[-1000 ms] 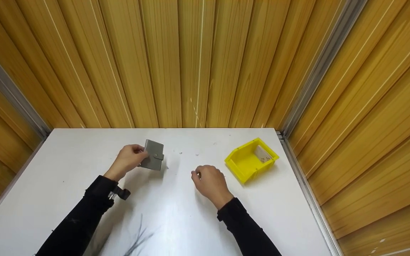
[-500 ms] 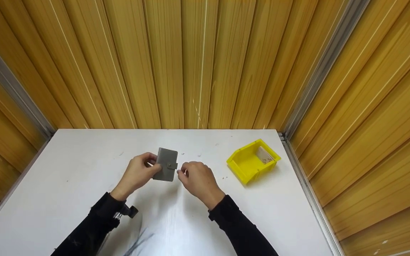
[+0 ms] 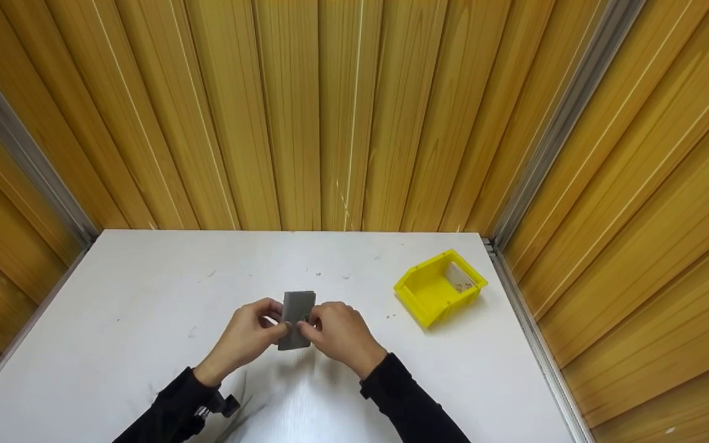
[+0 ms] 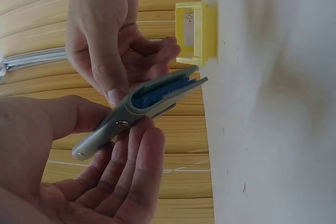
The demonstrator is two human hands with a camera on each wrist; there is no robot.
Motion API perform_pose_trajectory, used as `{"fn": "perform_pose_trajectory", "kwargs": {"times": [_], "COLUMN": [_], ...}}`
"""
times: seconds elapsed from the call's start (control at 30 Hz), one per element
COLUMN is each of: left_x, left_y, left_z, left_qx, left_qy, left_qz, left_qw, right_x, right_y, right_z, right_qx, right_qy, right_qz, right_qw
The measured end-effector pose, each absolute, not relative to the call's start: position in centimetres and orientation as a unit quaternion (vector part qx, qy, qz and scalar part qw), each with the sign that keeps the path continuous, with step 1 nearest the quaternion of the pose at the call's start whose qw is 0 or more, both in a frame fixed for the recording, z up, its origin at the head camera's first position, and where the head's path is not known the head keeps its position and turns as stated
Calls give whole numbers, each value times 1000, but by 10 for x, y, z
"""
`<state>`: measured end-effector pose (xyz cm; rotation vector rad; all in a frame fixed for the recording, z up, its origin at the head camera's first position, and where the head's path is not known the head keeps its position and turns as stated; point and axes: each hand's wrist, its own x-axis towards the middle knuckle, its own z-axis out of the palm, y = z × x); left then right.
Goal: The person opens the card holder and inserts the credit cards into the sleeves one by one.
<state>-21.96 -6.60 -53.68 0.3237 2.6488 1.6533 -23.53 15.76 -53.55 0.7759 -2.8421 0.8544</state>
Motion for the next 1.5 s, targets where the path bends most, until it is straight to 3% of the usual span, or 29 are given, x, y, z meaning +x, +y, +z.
{"fn": "perform_pose_trajectory", "kwargs": {"times": [0.67, 0.97, 1.5], "left_x": [-215, -217, -228], "left_y": [-52, -54, -63], "left_z": [-532, -528, -525], "left_qx": [116, 107, 96], "left_qy": [831, 823, 828], "left_qz": [543, 557, 553], "left_qw": [11, 25, -3], "right_x": [-228, -228, -231], "right_y": [156, 161, 176], "right_z": [-542, -543, -538], "right_qx": [247, 262, 240], "right_qy": [-930, -910, -895], "right_qz": [255, 311, 360], "right_qw": [90, 84, 106]}}
